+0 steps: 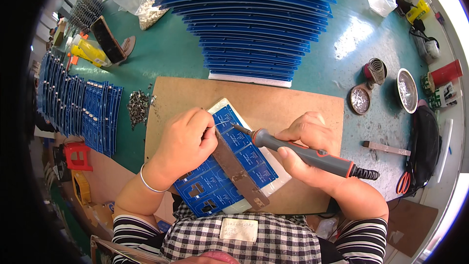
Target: The person solders components onto a circuit board using a soldering iron, solder wire, and a metal bar. The person then stacks the finished board onto a pile, places a new circuit board onto the work surface, and solders components onto it using the soldering iron and wire.
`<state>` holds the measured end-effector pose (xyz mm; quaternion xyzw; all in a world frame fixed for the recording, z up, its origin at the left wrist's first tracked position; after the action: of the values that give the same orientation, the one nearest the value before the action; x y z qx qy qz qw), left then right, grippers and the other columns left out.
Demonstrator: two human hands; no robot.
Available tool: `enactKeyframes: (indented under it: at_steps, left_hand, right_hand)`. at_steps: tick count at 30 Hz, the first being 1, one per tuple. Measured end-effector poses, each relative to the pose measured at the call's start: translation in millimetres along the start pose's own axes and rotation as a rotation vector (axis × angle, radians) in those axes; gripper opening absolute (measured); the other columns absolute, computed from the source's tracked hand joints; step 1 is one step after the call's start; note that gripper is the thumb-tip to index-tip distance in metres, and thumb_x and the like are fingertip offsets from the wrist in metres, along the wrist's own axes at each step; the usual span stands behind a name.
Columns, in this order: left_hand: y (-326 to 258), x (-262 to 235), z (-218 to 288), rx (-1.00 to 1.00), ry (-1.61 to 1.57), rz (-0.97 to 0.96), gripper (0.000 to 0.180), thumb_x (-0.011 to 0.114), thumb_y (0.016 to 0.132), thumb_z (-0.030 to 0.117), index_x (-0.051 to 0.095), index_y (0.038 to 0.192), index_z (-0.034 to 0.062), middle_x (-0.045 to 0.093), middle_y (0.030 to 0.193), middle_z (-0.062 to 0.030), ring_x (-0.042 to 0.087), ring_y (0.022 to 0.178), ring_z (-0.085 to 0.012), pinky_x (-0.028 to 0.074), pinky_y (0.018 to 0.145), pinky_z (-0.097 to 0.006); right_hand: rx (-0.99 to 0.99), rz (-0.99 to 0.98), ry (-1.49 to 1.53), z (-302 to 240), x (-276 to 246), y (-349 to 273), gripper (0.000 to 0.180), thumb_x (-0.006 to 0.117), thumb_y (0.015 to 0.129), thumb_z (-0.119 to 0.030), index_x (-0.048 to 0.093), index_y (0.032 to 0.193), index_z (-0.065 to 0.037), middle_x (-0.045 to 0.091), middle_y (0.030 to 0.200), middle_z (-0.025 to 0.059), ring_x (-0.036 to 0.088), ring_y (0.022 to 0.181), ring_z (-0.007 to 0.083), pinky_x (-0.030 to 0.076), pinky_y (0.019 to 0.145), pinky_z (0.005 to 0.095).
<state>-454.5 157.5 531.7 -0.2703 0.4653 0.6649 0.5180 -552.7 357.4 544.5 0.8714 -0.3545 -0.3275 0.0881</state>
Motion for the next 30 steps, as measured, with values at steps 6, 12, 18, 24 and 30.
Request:
enactKeyframes:
  at_steps: [6,12,18,24,30]
  left_hand:
    - [-4.6,-3.6,10.1,-0.039,-0.067,-0.018,0.016,0.064,0.069,-0.001,0.053,0.078,0.0066,0.053,0.068,-0.0087,0.055,0.062,-0.0284,0.045,0.057,-0.039]
    - [-3.2,1.8,27.5,0.081,0.038,-0.011,0.016,0.067,0.067,0.002,0.052,0.071,0.0086,0.052,0.064,-0.0047,0.054,0.062,-0.0240,0.039,0.057,-0.037]
    - [-3.5,5.0,29.2,0.103,0.065,0.019,0.017,0.067,0.067,0.002,0.051,0.069,0.0092,0.050,0.064,-0.0042,0.051,0.059,-0.0229,0.036,0.061,-0.036]
    - [-3.1,6.7,29.1,0.105,0.088,0.037,0.019,0.066,0.066,0.002,0.050,0.068,0.0097,0.049,0.063,-0.0041,0.051,0.058,-0.0230,0.036,0.061,-0.036]
    - [-1.0,8.3,27.4,0.118,0.097,0.044,0.018,0.066,0.066,0.001,0.050,0.068,0.0094,0.048,0.062,-0.0038,0.050,0.057,-0.0226,0.036,0.061,-0.035]
  right_hand:
    - [0.058,0.067,0.041,-1.3,-11.2,-16.8,0.021,0.068,0.075,-0.021,0.068,0.083,-0.002,0.062,0.069,0.0081,0.057,0.064,0.0227,0.044,0.069,0.0351]
    - [0.086,0.107,0.053,-1.6,-18.5,-31.9,0.024,0.069,0.076,-0.025,0.068,0.083,-0.002,0.063,0.070,0.0072,0.058,0.065,0.0213,0.043,0.071,0.0344]
    - [0.101,0.100,0.048,1.2,-13.7,-34.7,0.025,0.068,0.076,-0.026,0.068,0.084,-0.002,0.063,0.070,0.0077,0.059,0.065,0.0214,0.043,0.071,0.0344]
    - [0.099,0.088,0.037,0.6,-13.2,-33.9,0.025,0.068,0.076,-0.026,0.068,0.084,-0.002,0.063,0.071,0.0086,0.059,0.065,0.0223,0.044,0.070,0.0350]
    - [0.112,0.073,0.014,0.0,-11.7,-29.6,0.026,0.068,0.076,-0.027,0.069,0.084,-0.002,0.063,0.070,0.0090,0.058,0.065,0.0230,0.044,0.070,0.0355]
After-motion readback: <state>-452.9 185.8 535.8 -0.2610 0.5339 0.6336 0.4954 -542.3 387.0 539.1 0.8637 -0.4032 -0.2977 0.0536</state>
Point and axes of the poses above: each hand's wrist, its own y-axis towards the middle knuckle, its own x-axis out of the palm, z = x × y, the point moved 5 cm from there along y, towards the middle knuckle
